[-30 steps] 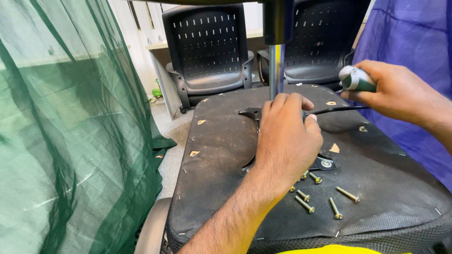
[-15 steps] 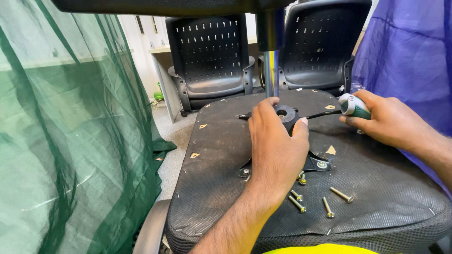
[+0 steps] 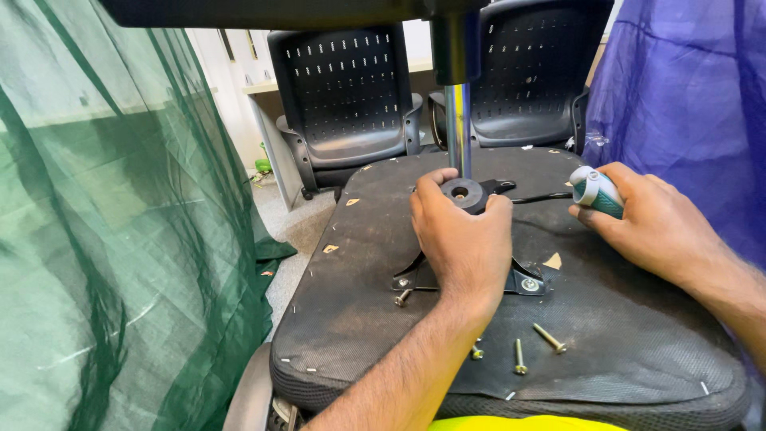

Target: The person uses a screwdriver to tighten screws into the metal base of an office chair. The chair is upside down on a work surface, and the person secures the base to the seat using multiple screws.

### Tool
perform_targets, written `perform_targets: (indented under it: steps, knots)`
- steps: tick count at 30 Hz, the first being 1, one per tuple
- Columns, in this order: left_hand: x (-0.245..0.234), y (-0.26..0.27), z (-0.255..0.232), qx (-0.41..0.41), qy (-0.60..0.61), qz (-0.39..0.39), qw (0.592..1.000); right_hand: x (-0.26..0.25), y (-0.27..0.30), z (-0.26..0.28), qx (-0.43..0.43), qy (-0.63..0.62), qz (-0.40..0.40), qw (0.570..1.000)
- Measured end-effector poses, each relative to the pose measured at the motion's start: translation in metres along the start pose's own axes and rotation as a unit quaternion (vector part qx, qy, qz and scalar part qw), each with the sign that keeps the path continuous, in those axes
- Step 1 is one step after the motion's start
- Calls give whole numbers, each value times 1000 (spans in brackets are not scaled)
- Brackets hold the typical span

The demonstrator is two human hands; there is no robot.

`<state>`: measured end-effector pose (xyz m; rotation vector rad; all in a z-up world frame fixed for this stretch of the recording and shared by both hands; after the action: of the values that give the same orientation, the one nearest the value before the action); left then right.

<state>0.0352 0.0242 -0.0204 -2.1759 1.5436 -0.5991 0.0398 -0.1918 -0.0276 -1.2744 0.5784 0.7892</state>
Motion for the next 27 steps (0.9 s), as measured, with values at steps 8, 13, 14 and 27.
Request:
perform_targets:
  steps: [8, 13, 14, 27]
  knots:
    - [0, -32, 13, -19, -26, -13, 999, -18, 18, 20, 117, -18, 93, 989]
    - [-5, -65, 20, -77, -17, 17, 997, -32, 18, 36, 162, -122, 233, 951]
    - [-8, -73, 23, -88, 4, 24, 996, -38, 18, 38, 162, -123, 251, 946]
    - [-80, -155, 51, -129, 169, 209, 955, -70, 40, 94, 96, -442, 499, 739]
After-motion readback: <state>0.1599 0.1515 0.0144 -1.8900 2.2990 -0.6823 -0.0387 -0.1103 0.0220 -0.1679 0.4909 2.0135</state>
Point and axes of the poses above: each hand's wrist, its own y-axis away from the middle knuckle, its own x-axis out of the palm, z = x × y, the point moved 1 cm from there along -y, towards the middle knuckle, and after that the axes turned 7 degrees about y, right-handed, at the moved point
